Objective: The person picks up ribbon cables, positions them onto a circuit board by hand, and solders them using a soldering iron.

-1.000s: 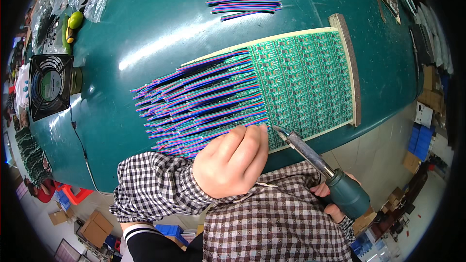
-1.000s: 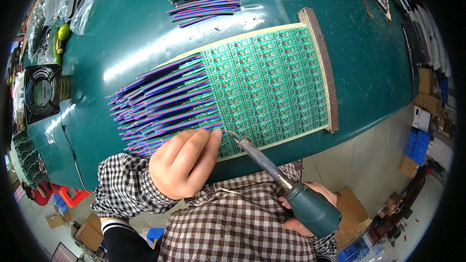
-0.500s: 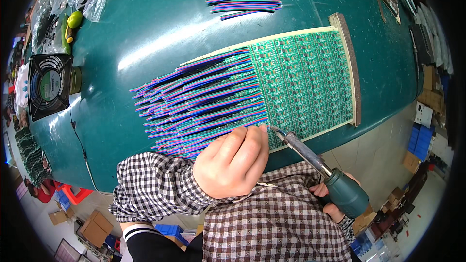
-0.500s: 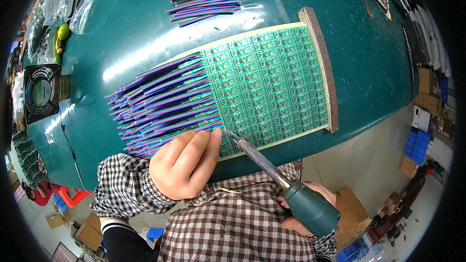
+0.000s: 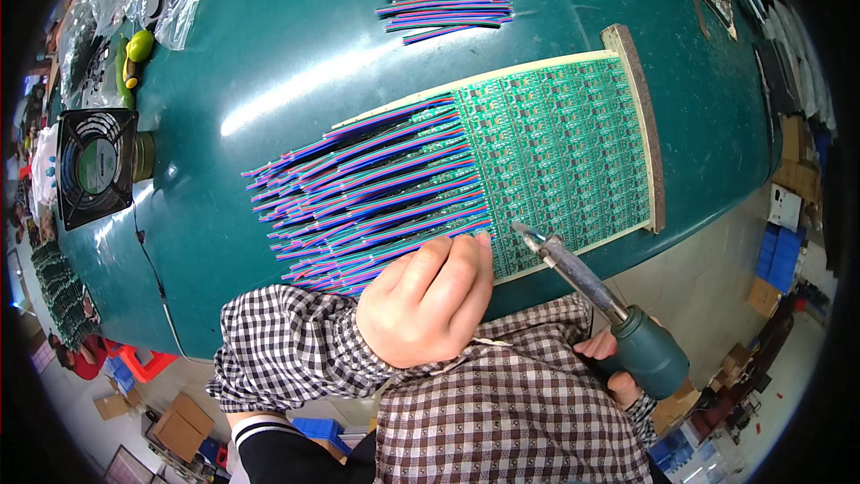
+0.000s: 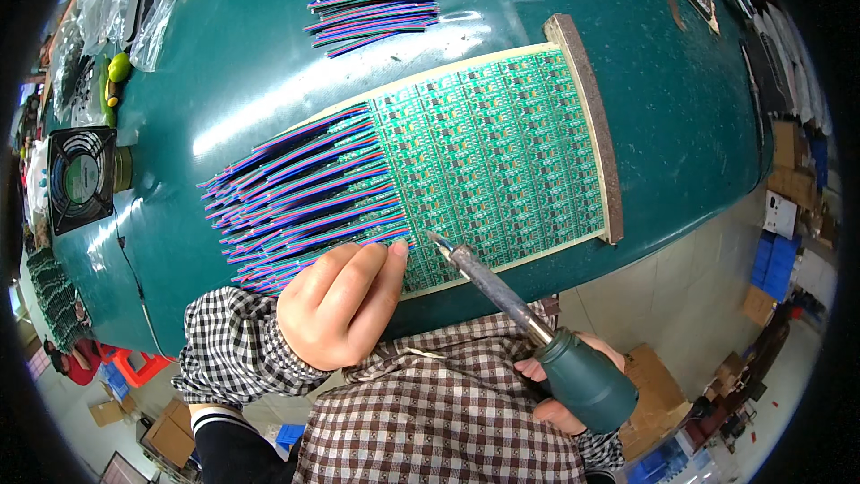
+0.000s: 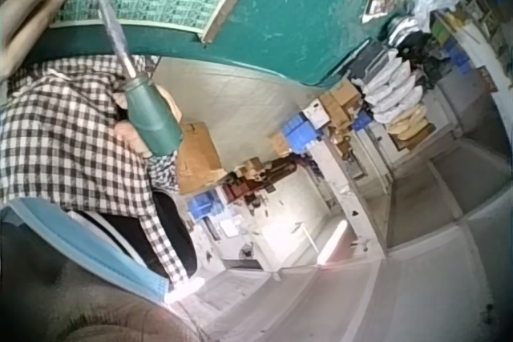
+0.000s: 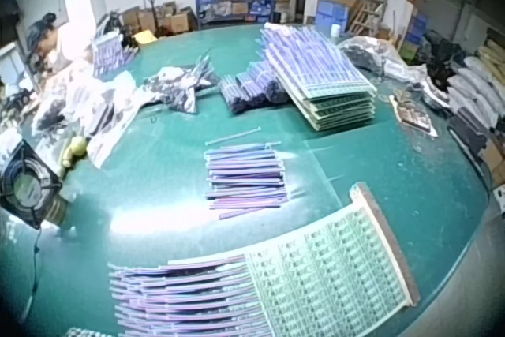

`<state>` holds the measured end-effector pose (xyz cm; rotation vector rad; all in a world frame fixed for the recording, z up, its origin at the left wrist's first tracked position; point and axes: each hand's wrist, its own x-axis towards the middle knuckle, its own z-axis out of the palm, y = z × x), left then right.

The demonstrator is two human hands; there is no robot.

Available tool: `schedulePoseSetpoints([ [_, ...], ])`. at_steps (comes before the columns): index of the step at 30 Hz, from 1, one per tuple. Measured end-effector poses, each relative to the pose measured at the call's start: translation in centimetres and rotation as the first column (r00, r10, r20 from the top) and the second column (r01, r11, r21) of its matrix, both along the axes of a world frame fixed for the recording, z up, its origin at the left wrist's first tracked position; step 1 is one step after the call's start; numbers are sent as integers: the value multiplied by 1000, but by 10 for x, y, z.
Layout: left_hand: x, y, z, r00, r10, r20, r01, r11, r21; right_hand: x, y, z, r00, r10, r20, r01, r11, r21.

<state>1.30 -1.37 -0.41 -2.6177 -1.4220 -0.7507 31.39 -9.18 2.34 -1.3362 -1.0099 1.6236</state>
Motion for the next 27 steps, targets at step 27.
schedulePoseSetpoints([
  [27, -28, 189, -10, 992, -70, -107, 56, 990, -130, 30, 73, -29, 893, -158, -421, 204, 977, 66],
])
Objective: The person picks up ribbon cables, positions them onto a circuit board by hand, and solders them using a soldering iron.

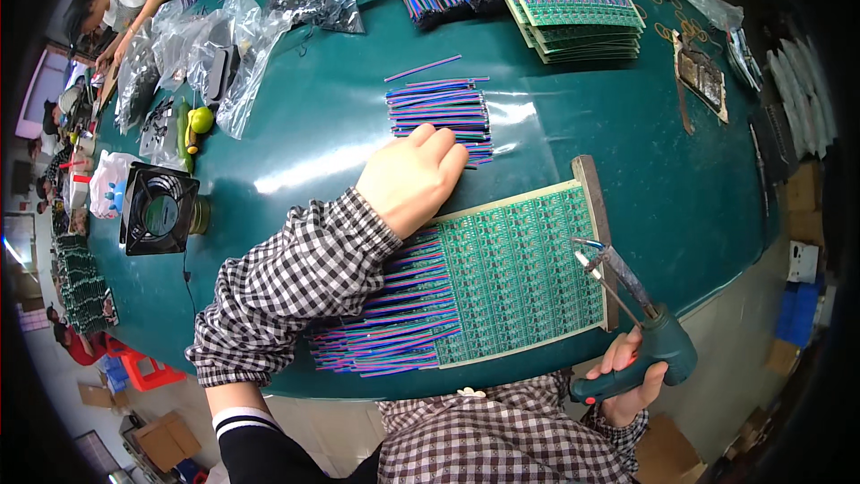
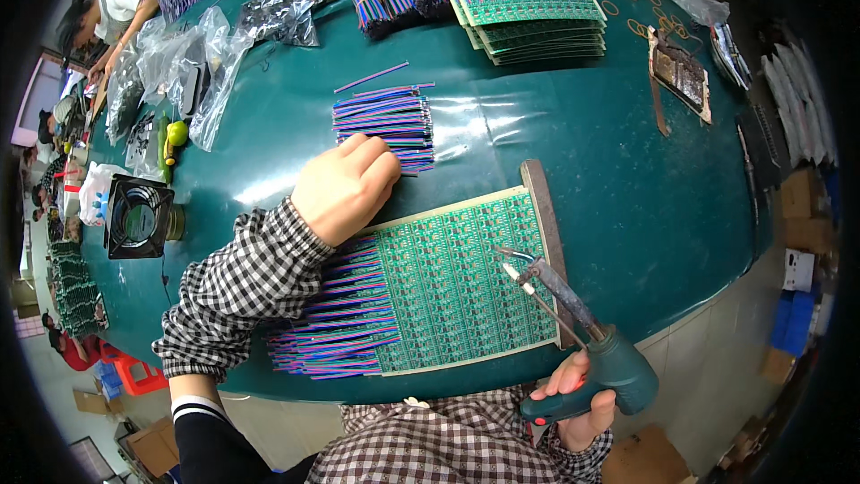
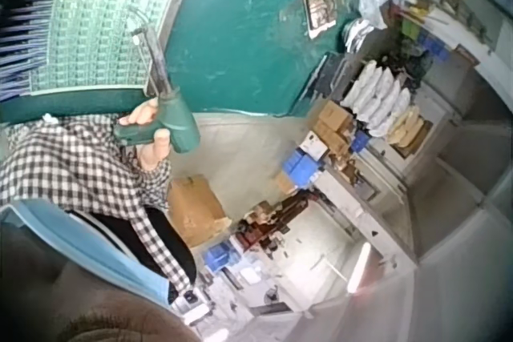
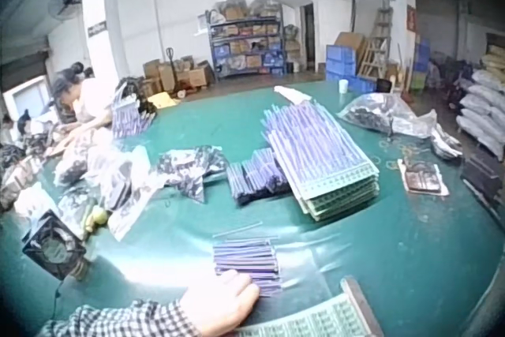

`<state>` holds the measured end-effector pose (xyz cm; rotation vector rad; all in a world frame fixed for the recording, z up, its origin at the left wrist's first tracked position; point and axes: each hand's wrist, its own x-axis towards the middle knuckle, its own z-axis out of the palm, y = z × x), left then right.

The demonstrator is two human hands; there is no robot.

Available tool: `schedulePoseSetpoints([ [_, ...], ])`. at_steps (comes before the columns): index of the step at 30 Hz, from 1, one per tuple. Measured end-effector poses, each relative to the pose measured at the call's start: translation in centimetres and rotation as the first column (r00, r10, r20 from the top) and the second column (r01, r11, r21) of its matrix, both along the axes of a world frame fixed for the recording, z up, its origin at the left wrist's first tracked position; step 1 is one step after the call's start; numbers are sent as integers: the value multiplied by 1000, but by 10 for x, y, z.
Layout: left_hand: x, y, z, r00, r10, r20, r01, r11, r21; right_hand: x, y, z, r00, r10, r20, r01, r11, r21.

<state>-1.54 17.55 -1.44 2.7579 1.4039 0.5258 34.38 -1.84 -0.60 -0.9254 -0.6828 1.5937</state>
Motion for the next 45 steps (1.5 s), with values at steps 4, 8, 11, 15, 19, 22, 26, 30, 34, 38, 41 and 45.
schedulePoseSetpoints([
  [4, 2, -5, 11, 986, -44, -163, 48, 999, 25, -5, 0, 0, 999, -27, 44, 25, 999, 40],
  [8, 0, -8, 8, 994, -15, -105, 17, 1000, 18, -8, -11, 3, 1000, -15, 22, 15, 1000, 14],
  [11, -7, -10, 11, 990, 21, 143, -23, 1000, 12, -9, -18, 4, 1000, -4, -2, 4, 1000, -4],
  [15, -16, -36, 55, 847, 189, 497, -61, 963, -262, -9, -26, 3, 1000, -30, 6, 30, 999, 30],
  [19, -12, -107, 86, 785, 307, 538, 77, 814, -576, -10, -32, 8, 998, 0, 69, -1, 1000, 14],
  [22, 11, -157, 52, 818, 231, 526, 46, 887, -460, -16, -29, 11, 995, 47, 90, -50, 998, 31],
  [26, 21, -187, 27, 951, 69, 300, 9, 968, -250, -20, -35, 14, 972, 59, 228, -88, 989, 122],
  [30, 23, -193, 28, 987, -12, 158, 24, 997, -73, -16, -52, 17, 976, 36, 215, -43, 999, 25],
  [34, 23, -193, 27, 992, -38, 122, 45, 998, -53, -13, -67, 24, 974, 112, 195, -93, 990, -103],
  [38, 21, -190, 28, 989, -31, 144, 45, 994, -98, -20, -77, 35, 956, 145, 255, -102, 980, -172],
  [41, 21, -190, 26, 981, -21, 193, 43, 993, -113, -25, -82, 35, 948, 121, 295, -79, 985, -151],
  [45, 19, -188, 25, 970, -23, 241, 58, 988, -140, -22, -79, 32, 888, 197, 416, -159, 979, -125],
])
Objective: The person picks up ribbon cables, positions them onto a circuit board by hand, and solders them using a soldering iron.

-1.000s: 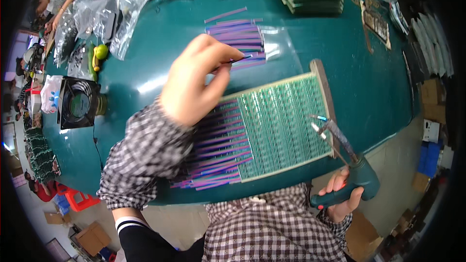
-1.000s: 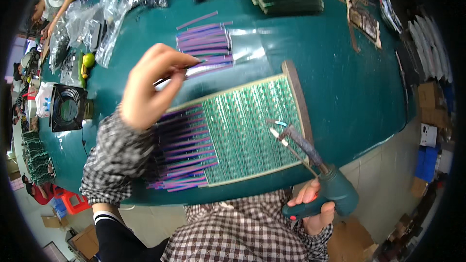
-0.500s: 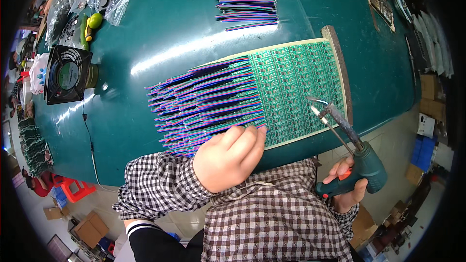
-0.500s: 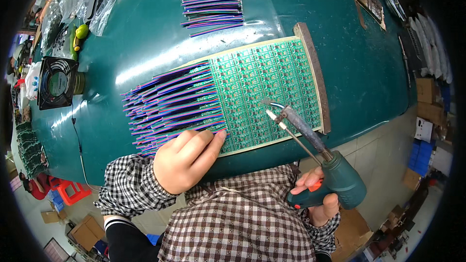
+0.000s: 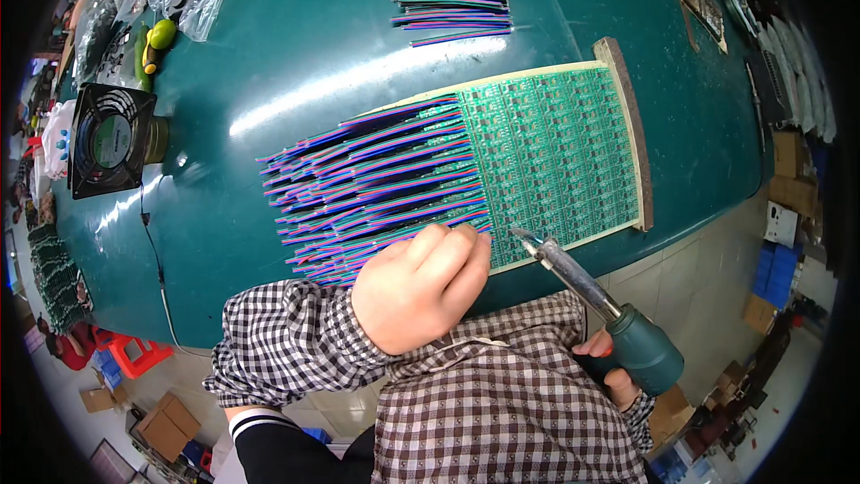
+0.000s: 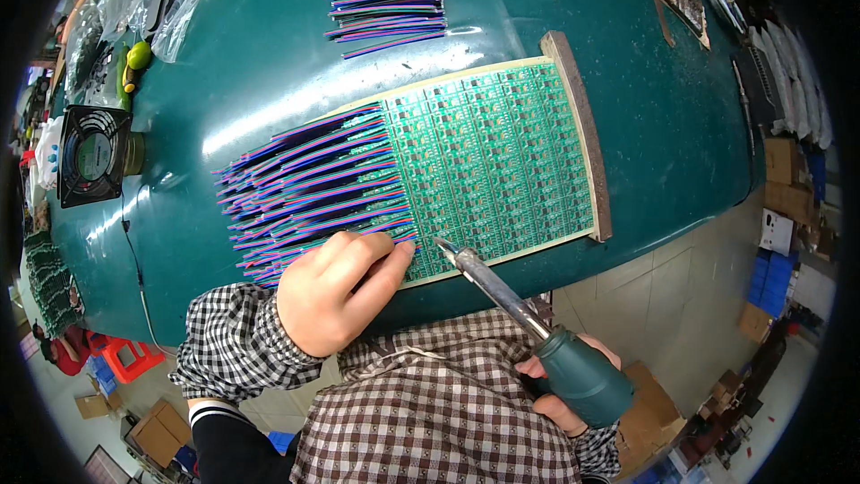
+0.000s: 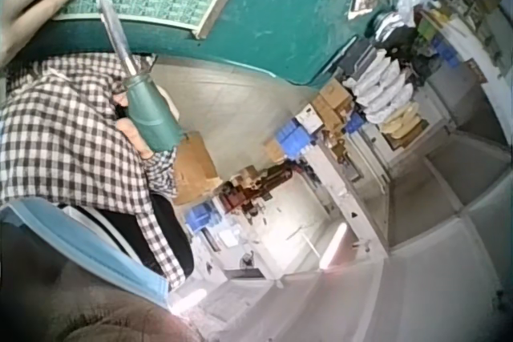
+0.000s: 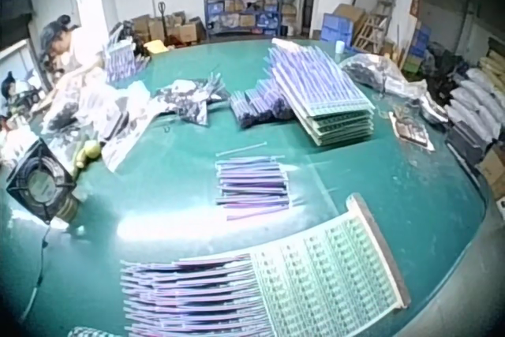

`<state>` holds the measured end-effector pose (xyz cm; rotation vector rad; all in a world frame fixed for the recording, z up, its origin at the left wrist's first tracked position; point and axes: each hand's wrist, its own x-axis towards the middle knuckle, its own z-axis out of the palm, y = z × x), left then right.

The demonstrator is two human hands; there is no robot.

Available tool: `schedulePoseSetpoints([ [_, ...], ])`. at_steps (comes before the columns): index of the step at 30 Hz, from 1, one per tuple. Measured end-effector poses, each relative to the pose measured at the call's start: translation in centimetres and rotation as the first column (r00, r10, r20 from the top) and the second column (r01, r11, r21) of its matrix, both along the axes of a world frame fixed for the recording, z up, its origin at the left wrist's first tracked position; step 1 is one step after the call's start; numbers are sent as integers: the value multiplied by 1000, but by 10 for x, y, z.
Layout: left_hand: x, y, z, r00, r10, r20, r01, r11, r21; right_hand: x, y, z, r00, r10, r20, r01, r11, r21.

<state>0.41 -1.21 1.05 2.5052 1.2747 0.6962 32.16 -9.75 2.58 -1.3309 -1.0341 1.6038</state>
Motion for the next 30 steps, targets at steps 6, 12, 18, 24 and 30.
schedulePoseSetpoints([
  [6, 1, 0, 0, 1000, 5, 6, -6, 1000, 16, -10, 11, 11, 963, 89, 256, -105, 993, 49],
  [12, 1, 0, -2, 1000, 3, 19, -3, 1000, 5, -12, 16, 11, 928, 141, 344, -175, 982, 72],
  [18, 1, -1, 0, 1000, 1, 22, -1, 1000, 6, -11, 14, 12, 920, 155, 361, -191, 979, 66],
  [24, 0, 0, 0, 1000, -1, 13, 1, 1000, 0, -13, 14, 12, 923, 129, 364, -171, 982, 84],
  [30, 1, -2, 1, 1000, 12, 8, -12, 1000, -11, -12, 14, 11, 927, 129, 353, -169, 982, 85],
])
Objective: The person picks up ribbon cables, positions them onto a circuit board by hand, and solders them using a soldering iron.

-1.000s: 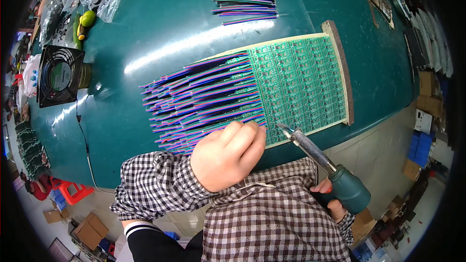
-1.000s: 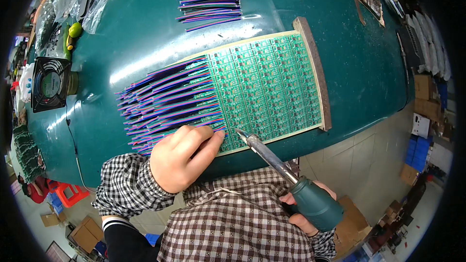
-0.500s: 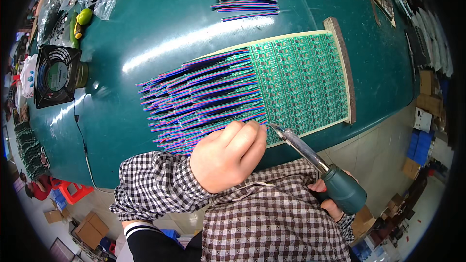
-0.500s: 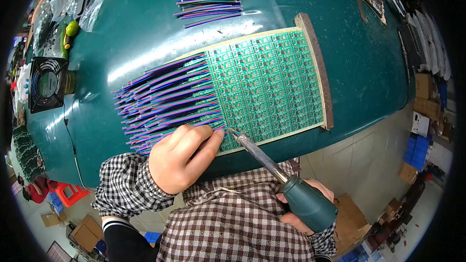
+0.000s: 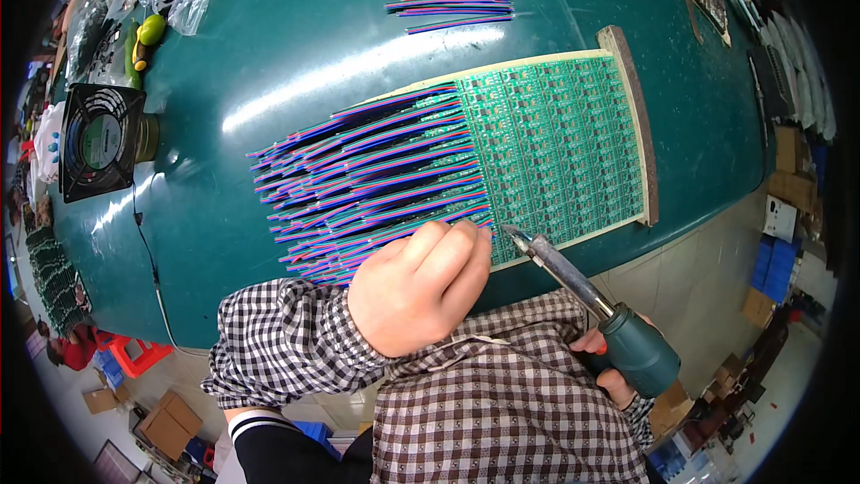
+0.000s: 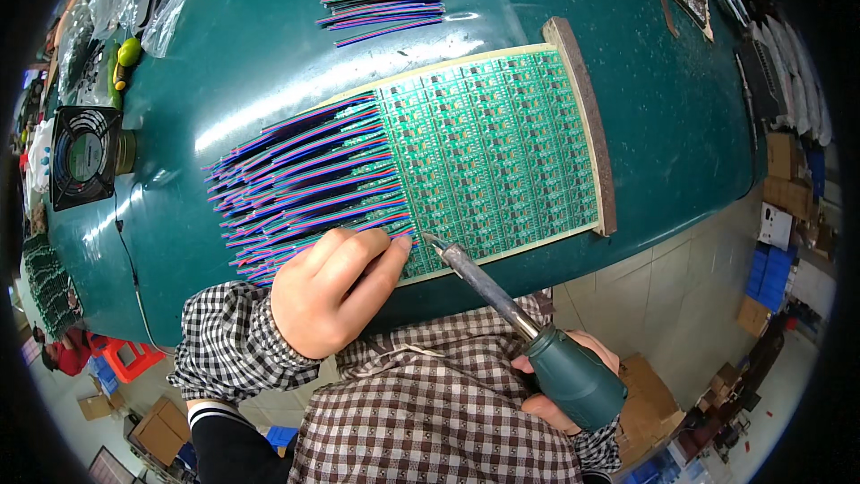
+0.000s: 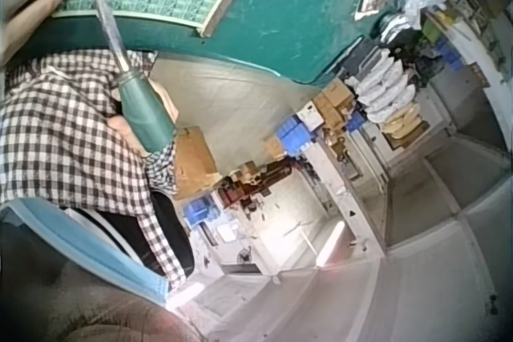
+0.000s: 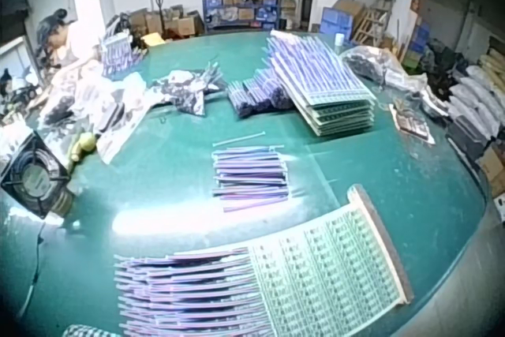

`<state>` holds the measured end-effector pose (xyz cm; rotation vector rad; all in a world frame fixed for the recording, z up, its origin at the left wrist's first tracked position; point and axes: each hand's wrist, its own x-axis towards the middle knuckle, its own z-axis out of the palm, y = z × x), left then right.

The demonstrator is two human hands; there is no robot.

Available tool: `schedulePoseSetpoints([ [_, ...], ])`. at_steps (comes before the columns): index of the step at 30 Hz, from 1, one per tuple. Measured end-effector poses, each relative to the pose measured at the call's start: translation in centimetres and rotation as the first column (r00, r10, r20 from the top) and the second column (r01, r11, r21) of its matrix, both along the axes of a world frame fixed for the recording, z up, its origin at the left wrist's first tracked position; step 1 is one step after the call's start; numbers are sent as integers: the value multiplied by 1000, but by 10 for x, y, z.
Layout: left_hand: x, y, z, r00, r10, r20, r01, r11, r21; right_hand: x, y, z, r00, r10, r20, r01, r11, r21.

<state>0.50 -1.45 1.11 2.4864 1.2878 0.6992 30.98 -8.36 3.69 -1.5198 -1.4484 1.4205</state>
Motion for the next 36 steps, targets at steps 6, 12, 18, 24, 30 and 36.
schedulePoseSetpoints([
  [6, 0, 1, 0, 1000, -8, 2, 8, 1000, 13, -1, -5, -2, 991, -68, -112, 62, 997, -52],
  [12, 0, 3, 0, 1000, -17, 11, 17, 1000, 10, 2, -5, -2, 994, -38, -104, 33, 999, -43],
  [18, -2, 1, -7, 998, -33, -48, 37, 996, 79, 2, -6, -7, 991, -37, -130, 33, 999, -38],
  [24, 1, 1, -2, 1000, -7, -20, 8, 998, 54, -2, -3, 1, 993, -71, -99, 68, 997, -33],
  [30, 3, -1, -3, 998, 3, -57, 2, 997, 80, 10, -6, -4, 994, 104, -34, -104, 995, 9],
  [36, 2, -1, -4, 998, 2, -57, 4, 995, 104, 3, -6, 0, 999, -27, -48, 24, 998, -58],
])
